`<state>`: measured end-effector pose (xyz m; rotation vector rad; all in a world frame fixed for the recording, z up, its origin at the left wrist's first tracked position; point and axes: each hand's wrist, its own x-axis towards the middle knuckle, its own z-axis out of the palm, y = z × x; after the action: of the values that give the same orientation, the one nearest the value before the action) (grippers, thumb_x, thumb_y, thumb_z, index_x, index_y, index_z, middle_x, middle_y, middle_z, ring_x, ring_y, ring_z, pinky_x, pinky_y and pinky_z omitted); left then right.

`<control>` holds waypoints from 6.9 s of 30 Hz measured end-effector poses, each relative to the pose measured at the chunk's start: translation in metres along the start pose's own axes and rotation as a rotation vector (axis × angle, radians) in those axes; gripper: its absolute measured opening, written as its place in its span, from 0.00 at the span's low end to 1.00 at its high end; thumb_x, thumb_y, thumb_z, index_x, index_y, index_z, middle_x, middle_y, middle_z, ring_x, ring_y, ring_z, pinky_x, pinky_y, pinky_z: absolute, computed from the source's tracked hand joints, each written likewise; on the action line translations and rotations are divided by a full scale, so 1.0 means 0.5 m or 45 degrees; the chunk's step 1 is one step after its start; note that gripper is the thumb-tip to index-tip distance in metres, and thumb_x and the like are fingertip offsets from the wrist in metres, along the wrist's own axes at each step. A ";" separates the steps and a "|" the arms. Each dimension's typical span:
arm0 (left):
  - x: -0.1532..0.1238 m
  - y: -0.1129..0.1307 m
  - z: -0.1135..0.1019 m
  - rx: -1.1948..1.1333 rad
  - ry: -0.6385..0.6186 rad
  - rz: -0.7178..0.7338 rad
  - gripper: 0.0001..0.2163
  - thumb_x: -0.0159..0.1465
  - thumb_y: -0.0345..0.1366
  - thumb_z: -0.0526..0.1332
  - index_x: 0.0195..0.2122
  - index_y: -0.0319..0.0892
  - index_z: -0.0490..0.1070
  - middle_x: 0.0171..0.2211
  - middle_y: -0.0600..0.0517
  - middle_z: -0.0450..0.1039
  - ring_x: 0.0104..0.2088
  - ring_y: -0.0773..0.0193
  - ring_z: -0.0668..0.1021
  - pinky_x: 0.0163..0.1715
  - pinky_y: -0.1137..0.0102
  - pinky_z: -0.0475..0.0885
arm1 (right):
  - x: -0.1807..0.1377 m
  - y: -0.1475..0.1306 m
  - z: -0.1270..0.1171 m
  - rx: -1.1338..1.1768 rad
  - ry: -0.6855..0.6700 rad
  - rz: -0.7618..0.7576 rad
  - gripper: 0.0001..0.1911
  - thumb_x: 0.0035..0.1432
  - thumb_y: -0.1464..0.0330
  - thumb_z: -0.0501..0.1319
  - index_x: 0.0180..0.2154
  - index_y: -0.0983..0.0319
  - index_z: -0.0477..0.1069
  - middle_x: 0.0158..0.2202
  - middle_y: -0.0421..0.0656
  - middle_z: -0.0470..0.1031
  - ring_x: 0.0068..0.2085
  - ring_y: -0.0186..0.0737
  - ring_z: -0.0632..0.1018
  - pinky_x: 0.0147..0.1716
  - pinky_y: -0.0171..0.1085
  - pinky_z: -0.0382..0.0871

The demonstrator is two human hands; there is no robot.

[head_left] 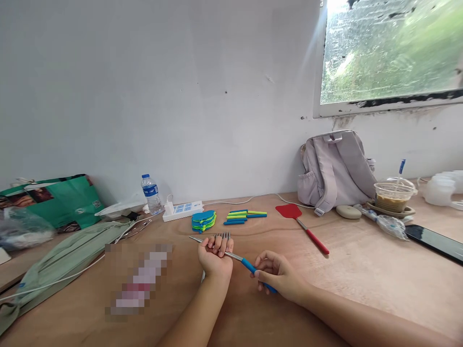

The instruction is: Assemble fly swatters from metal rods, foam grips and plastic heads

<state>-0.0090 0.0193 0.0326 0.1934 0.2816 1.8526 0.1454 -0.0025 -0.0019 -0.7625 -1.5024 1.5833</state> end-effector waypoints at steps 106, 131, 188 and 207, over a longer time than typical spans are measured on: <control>0.138 0.209 0.012 2.547 -0.601 1.905 0.10 0.60 0.34 0.53 0.38 0.41 0.71 0.34 0.49 0.72 0.36 0.62 0.74 0.38 0.69 0.67 | 0.012 0.016 -0.056 -0.327 0.165 -0.293 0.17 0.60 0.53 0.44 0.32 0.60 0.55 0.21 0.32 0.54 0.19 0.27 0.56 0.16 0.29 0.50; 0.002 0.034 -0.006 2.516 -0.774 1.846 0.08 0.55 0.29 0.59 0.31 0.50 0.76 0.26 0.54 0.71 0.28 0.65 0.68 0.30 0.70 0.62 | -0.020 -0.052 -0.079 -1.530 -0.029 -0.341 0.21 0.62 0.64 0.44 0.56 0.56 0.53 0.33 0.41 0.74 0.33 0.40 0.74 0.29 0.32 0.59; 0.032 0.068 -0.004 2.537 -1.329 1.925 0.06 0.58 0.25 0.55 0.28 0.42 0.68 0.22 0.56 0.72 0.31 0.66 0.73 0.37 0.67 0.62 | -0.023 -0.024 -0.028 -0.923 -0.066 -0.214 0.17 0.61 0.60 0.45 0.38 0.61 0.68 0.23 0.36 0.61 0.24 0.31 0.63 0.24 0.30 0.58; 0.010 0.030 -0.008 2.755 -1.944 2.018 0.15 0.60 0.20 0.47 0.19 0.41 0.56 0.15 0.56 0.57 0.18 0.68 0.60 0.21 0.70 0.54 | -0.064 -0.066 -0.019 -1.328 -0.046 -0.047 0.15 0.59 0.67 0.46 0.42 0.61 0.68 0.28 0.44 0.74 0.26 0.37 0.73 0.23 0.31 0.55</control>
<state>-0.0252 0.0197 0.0332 -2.2105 -0.5776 -0.5035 0.1740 -0.0263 0.0265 -1.2332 -2.3483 0.6848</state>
